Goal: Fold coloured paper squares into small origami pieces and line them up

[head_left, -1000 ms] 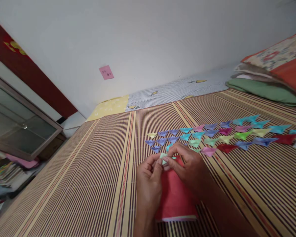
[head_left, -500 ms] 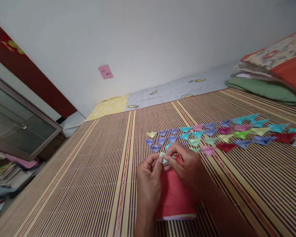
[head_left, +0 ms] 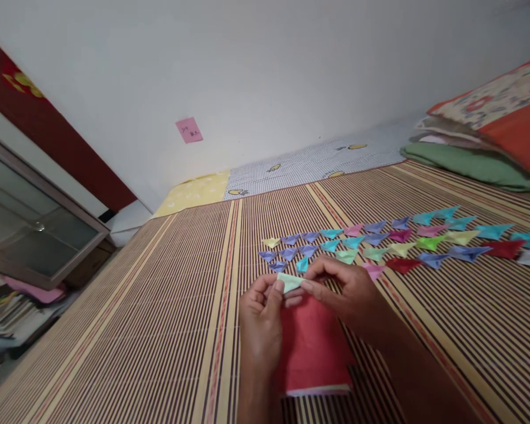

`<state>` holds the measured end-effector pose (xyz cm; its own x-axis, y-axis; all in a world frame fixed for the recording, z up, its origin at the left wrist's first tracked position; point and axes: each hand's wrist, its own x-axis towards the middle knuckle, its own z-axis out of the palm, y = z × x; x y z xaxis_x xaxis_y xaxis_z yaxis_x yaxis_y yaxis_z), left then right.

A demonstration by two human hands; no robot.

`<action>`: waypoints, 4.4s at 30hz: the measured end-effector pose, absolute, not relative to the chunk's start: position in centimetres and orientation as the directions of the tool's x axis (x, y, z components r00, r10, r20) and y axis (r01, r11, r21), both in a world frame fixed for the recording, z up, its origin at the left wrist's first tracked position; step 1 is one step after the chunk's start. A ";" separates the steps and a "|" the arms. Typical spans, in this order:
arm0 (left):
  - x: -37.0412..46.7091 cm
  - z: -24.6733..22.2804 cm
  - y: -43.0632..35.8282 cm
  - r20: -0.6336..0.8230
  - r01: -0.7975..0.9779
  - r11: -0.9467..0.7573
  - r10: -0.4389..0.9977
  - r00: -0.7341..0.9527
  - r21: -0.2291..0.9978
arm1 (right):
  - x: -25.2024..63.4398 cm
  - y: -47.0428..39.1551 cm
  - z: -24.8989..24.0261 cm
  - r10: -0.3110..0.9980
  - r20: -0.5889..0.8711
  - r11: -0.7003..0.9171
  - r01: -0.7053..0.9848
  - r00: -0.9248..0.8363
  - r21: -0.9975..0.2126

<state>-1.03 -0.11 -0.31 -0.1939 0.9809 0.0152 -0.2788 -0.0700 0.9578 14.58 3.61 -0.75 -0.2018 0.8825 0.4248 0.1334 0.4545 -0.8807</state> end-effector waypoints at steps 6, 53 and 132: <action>-0.9 -0.3 -0.2 0.049 -0.258 -0.092 0.985 -0.168 0.962 | 13.9 3.3 -0.6 0.899 0.396 0.424 0.145 -0.186 -0.894; 0.4 0.4 -0.8 0.092 -0.203 -0.104 0.993 -0.069 0.974 | 13.0 3.1 -1.8 0.917 0.394 0.391 -0.064 -0.058 -0.918; -0.4 0.6 -0.8 0.142 -0.156 -0.132 0.988 0.057 0.979 | 13.2 3.5 -2.1 0.965 0.135 0.038 -0.387 -0.227 -0.921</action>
